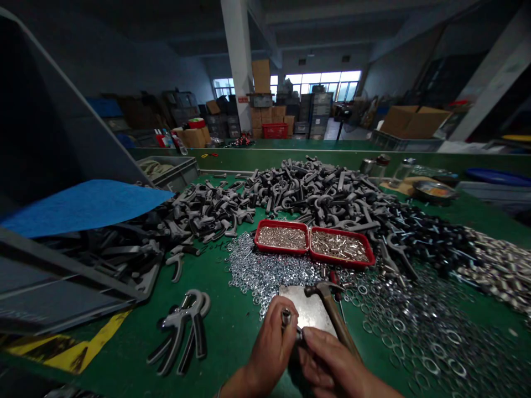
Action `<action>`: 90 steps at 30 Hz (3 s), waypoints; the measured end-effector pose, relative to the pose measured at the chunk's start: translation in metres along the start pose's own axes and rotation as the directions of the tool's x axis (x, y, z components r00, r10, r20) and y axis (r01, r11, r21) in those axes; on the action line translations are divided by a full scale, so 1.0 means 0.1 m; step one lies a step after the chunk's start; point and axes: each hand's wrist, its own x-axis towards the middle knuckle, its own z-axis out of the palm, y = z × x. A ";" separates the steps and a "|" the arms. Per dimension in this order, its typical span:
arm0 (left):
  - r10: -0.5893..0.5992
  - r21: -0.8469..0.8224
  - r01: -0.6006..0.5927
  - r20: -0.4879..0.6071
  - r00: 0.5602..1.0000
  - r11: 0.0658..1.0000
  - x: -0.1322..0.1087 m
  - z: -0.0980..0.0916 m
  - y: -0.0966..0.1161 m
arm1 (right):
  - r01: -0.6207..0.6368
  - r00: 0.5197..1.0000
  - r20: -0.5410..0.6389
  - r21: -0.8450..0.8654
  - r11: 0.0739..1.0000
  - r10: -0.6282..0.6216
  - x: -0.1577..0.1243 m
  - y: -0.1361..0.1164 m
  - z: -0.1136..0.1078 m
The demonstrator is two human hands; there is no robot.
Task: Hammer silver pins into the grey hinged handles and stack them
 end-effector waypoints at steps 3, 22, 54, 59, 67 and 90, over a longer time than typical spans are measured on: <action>0.109 0.012 -0.111 0.105 0.988 0.994 0.00 -0.03 0.00 | -0.108 0.986 0.134 0.058 0.992 0.100 0.00 0.02 0.02; -0.315 0.013 0.321 0.240 0.918 0.947 0.31 0.16 -0.01 | 0.064 0.949 -0.294 -0.171 0.983 -0.113 0.06 -0.08 -0.27; -0.419 0.013 0.560 0.678 0.603 0.828 0.56 0.38 -0.13 | -0.081 0.884 -0.391 -0.666 0.742 -0.254 -0.96 -0.50 -0.88; -0.432 0.054 0.550 0.684 0.588 0.833 0.55 0.39 -0.28 | -0.110 0.893 -0.398 -0.647 0.754 -0.211 -1.06 -0.33 -0.97; -0.425 0.150 0.448 0.668 0.612 0.881 0.56 0.37 -0.21 | -0.148 0.939 -0.338 -0.561 0.814 -0.062 -0.90 -0.35 -0.99; 0.054 0.724 -0.397 0.448 0.893 0.563 1.45 0.32 0.03 | 0.258 0.688 -0.695 0.503 0.825 0.209 -0.20 0.65 -0.72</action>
